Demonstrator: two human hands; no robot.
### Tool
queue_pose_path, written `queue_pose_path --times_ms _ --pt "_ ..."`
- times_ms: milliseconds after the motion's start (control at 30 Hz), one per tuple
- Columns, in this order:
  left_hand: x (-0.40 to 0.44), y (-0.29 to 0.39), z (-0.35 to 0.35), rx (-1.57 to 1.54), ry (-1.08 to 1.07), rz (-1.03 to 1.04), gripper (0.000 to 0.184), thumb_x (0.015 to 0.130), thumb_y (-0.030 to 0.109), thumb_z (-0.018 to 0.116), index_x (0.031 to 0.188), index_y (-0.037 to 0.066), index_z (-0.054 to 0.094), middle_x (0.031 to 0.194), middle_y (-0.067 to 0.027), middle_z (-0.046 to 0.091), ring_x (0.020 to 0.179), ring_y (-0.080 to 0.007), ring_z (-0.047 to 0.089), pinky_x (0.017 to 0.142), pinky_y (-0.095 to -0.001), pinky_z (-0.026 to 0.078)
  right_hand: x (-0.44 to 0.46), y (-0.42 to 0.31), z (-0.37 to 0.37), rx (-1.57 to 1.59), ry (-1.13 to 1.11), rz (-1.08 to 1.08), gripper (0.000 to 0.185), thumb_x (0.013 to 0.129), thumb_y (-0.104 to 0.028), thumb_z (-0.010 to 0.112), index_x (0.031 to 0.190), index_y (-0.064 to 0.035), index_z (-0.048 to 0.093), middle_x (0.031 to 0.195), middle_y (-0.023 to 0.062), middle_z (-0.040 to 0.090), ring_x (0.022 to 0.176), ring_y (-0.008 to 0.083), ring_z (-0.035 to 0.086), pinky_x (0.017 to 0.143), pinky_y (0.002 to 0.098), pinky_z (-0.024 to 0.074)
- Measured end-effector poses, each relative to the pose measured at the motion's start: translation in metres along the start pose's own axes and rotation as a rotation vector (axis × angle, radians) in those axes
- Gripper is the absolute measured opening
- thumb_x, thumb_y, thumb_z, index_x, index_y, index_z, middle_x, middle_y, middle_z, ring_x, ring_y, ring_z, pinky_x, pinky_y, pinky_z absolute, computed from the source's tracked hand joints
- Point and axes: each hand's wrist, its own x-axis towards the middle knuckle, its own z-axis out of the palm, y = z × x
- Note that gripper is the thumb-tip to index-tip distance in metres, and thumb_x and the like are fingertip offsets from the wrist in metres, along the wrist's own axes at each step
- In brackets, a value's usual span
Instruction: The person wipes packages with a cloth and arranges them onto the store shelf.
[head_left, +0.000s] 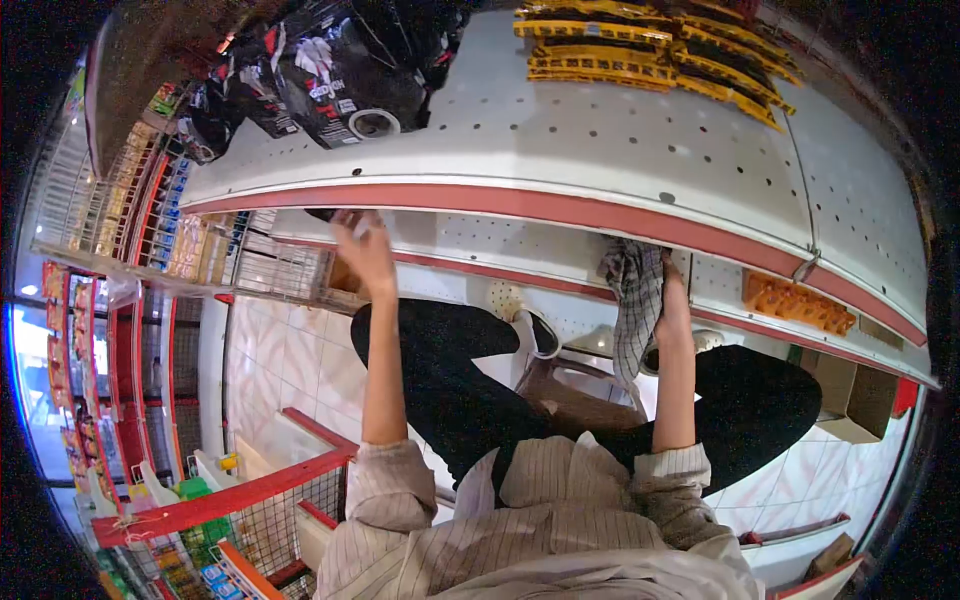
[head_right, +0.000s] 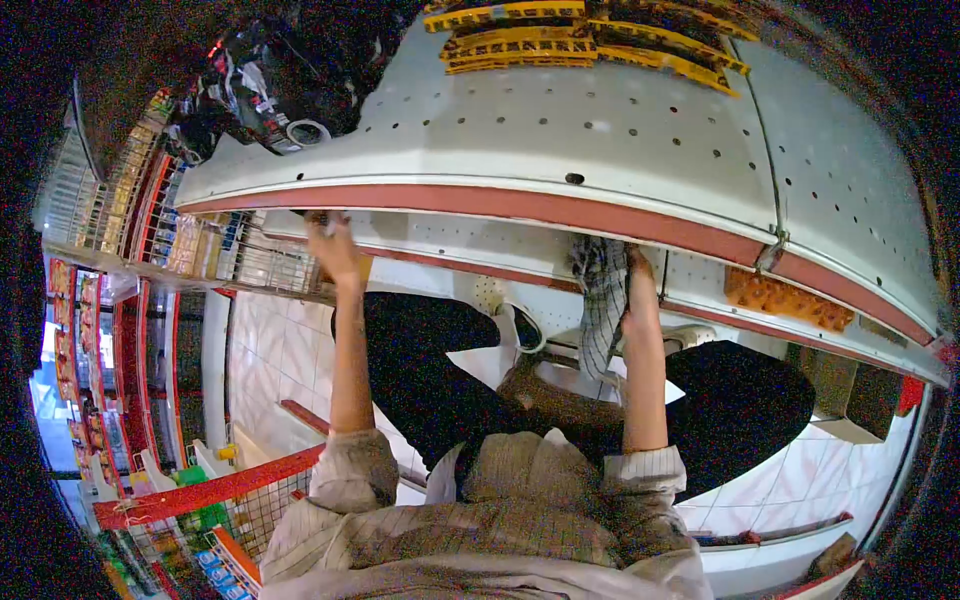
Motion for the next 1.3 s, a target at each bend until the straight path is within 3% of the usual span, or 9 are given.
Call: queue_pose_path --times_ms 100,567,833,967,1067,1100,1167,1200,1300 --pt "0.007 -0.013 0.024 0.678 -0.174 0.865 0.027 0.072 0.003 0.048 0.098 0.000 0.049 0.097 -0.0169 0.049 0.086 -0.0340 0.048 0.078 -0.0403 0.039 -0.008 -0.005 0.010 0.009 0.052 -0.008 0.033 0.083 -0.028 0.038 0.105 -0.0053 0.049 0.099 0.0073 0.055 0.088 0.0191 0.052 0.076 0.0302 0.0406" --pt "-0.009 -0.058 0.060 0.619 -0.614 1.007 0.028 0.069 0.004 0.052 0.098 0.002 0.051 0.100 -0.0172 0.048 0.089 -0.0369 0.046 0.080 -0.0431 0.037 -0.003 -0.006 0.002 0.046 0.065 -0.019 0.033 0.085 -0.026 0.034 0.107 -0.0056 0.048 0.100 0.0048 0.054 0.089 0.0168 0.050 0.079 0.0292 0.0396" --pt "-0.109 0.048 0.037 0.656 -0.672 0.778 0.034 0.075 0.009 0.050 0.107 0.000 0.044 0.101 -0.0159 0.048 0.093 -0.0282 0.046 0.083 -0.0360 0.036 -0.001 -0.008 -0.005 0.109 0.049 -0.065 0.036 0.086 -0.029 0.031 0.107 -0.0041 0.046 0.100 0.0057 0.051 0.089 0.0180 0.048 0.078 0.0302 0.0398" --pt "-0.149 0.079 0.045 -0.255 -0.583 -0.195 0.028 0.086 0.017 0.041 0.108 -0.001 0.041 0.097 -0.0102 0.048 0.087 -0.0131 0.044 0.080 -0.0242 0.033 -0.004 -0.003 0.005 -0.038 0.295 -0.264 0.030 0.083 -0.023 0.042 0.103 -0.0015 0.047 0.091 0.0062 0.052 0.083 0.0197 0.049 0.074 0.0302 0.0396" --pt "-0.162 0.079 0.038 -0.312 -0.795 -0.520 0.028 0.087 0.018 0.039 0.107 -0.002 0.042 0.096 -0.0084 0.049 0.084 -0.0129 0.045 0.078 -0.0231 0.035 -0.008 0.008 0.008 -0.920 0.297 -0.583 0.032 0.073 -0.011 0.047 0.103 0.0002 0.047 0.089 0.0123 0.052 0.083 0.0240 0.049 0.071 0.0322 0.0391" --pt "-0.165 0.079 0.043 -0.224 -0.838 -0.259 0.028 0.087 0.018 0.039 0.106 -0.002 0.042 0.093 -0.0073 0.049 0.080 -0.0125 0.044 0.073 -0.0219 0.036 -0.017 0.005 0.018 -1.224 0.240 -0.582 0.035 0.070 -0.009 0.048 0.103 -0.0005 0.047 0.090 0.0130 0.052 0.083 0.0252 0.049 0.070 0.0323 0.0392" --pt "-0.175 0.065 0.045 -0.175 -0.889 -0.288 0.028 0.085 0.015 0.043 0.106 -0.003 0.042 0.094 -0.0082 0.049 0.084 -0.0128 0.044 0.074 -0.0229 0.035 -0.047 0.006 0.051 -1.579 0.055 -0.769 0.040 0.062 -0.009 0.052 0.102 -0.0046 0.050 0.090 0.0092 0.053 0.084 0.0238 0.049 0.067 0.0309 0.0397" --pt "-0.181 0.046 0.047 -0.188 -0.865 -0.244 0.028 0.084 0.014 0.045 0.106 -0.003 0.042 0.094 -0.0087 0.050 0.086 -0.0133 0.044 0.076 -0.0241 0.035 -0.060 0.013 0.066 -1.564 -0.024 -1.148 0.043 0.059 -0.010 0.054 0.102 -0.0068 0.052 0.090 0.0063 0.053 0.084 0.0220 0.049 0.065 0.0302 0.0399" --pt "-0.175 0.056 0.047 -0.275 -0.774 -0.279 0.022 0.083 0.009 0.043 0.101 -0.004 0.044 0.096 -0.0086 0.050 0.088 -0.0160 0.048 0.077 -0.0255 0.038 -0.060 0.036 0.082 -1.438 0.020 -1.389 0.045 0.052 -0.005 0.054 0.097 -0.0076 0.054 0.085 0.0080 0.054 0.080 0.0246 0.051 0.061 0.0317 0.0390"
